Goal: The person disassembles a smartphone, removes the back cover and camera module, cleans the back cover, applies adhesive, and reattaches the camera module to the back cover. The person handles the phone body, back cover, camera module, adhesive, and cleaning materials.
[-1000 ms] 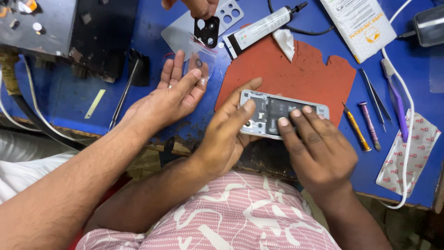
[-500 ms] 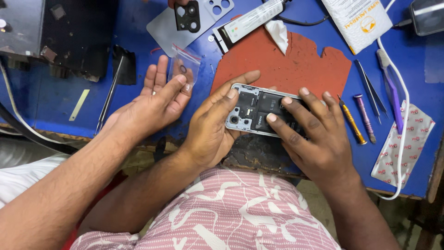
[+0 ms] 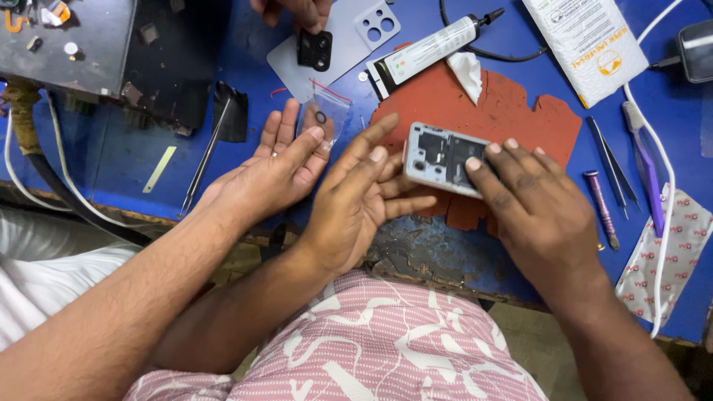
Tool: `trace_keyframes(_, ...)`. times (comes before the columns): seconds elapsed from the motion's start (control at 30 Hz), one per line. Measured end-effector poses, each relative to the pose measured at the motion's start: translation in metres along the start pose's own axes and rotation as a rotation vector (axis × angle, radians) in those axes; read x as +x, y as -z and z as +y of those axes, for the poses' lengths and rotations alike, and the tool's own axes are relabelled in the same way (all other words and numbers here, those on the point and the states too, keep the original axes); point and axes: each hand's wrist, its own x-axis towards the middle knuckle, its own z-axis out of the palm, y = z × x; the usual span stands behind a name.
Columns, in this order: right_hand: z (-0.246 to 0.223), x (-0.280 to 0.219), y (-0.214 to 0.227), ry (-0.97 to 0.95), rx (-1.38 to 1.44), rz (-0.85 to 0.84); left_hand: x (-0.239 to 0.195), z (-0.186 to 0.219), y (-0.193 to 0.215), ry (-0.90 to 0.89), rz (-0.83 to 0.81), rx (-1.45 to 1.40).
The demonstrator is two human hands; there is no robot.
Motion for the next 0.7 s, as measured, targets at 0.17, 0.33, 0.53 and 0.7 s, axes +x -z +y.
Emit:
trace_keyframes(0.17, 0.002, 0.002, -0.003, 0.018, 0.043, -0.047, -0.003, -0.005, -0.001, -0.038, 0.014, 0.013)
trace_keyframes(0.33, 0.000, -0.005, -0.010, 0.011, 0.072, -0.131, -0.005, -0.004, -0.002, -0.043, 0.006, -0.044)
trace_keyframes(0.53, 0.001, -0.012, -0.015, 0.013, 0.093, -0.239, -0.007, -0.010, -0.007, -0.106, 0.034, 0.036)
trace_keyframes(0.7, 0.000, -0.013, -0.014, 0.009, 0.098, -0.261, -0.011, -0.031, -0.010, 0.083, 0.048, -0.127)
